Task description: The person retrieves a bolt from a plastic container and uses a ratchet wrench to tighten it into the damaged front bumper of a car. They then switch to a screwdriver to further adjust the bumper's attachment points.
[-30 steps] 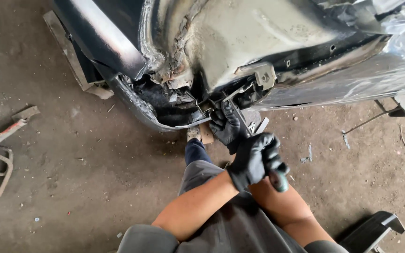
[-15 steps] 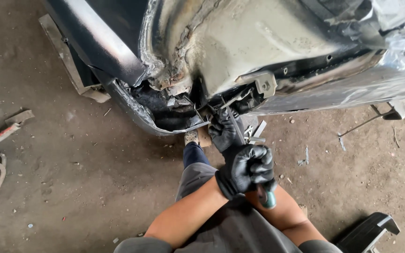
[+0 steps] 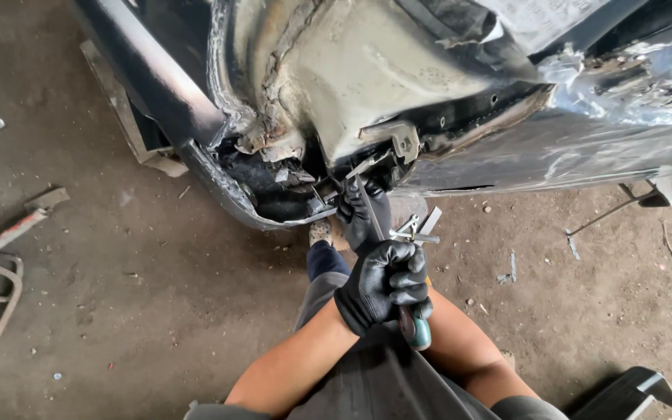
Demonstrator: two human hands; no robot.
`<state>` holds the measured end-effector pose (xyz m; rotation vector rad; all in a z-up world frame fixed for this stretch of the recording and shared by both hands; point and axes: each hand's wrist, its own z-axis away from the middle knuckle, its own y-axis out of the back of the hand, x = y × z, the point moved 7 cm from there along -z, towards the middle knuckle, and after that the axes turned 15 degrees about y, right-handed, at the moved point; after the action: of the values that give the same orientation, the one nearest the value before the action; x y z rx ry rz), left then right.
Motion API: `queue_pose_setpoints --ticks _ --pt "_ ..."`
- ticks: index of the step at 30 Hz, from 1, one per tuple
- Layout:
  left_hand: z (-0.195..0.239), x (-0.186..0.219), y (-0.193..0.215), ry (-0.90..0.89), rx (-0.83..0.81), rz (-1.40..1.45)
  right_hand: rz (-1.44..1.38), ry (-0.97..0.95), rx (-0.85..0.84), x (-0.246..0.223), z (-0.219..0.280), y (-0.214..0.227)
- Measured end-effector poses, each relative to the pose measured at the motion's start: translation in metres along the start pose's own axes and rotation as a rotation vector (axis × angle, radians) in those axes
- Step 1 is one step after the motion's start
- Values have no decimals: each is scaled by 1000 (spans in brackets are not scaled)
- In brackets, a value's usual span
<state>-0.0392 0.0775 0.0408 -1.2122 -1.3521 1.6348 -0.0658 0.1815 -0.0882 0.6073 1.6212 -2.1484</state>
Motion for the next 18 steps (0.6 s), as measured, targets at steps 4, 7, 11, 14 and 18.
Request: queue_pose_setpoints --ticks 4,7,11,14,18 --pt "0 -4 4 2 33 36 253 61 -2 -30 13 -37" --pt "2 -9 10 28 48 16 250 67 14 -21 13 -27" --pt "2 -7 13 56 -34 88 145 45 64 -16 6 -33" --pt "12 -8 7 116 -68 82 133 59 80 -10 9 -34" --pt "28 -2 -6 153 10 45 206 218 85 -8 -4 -24"
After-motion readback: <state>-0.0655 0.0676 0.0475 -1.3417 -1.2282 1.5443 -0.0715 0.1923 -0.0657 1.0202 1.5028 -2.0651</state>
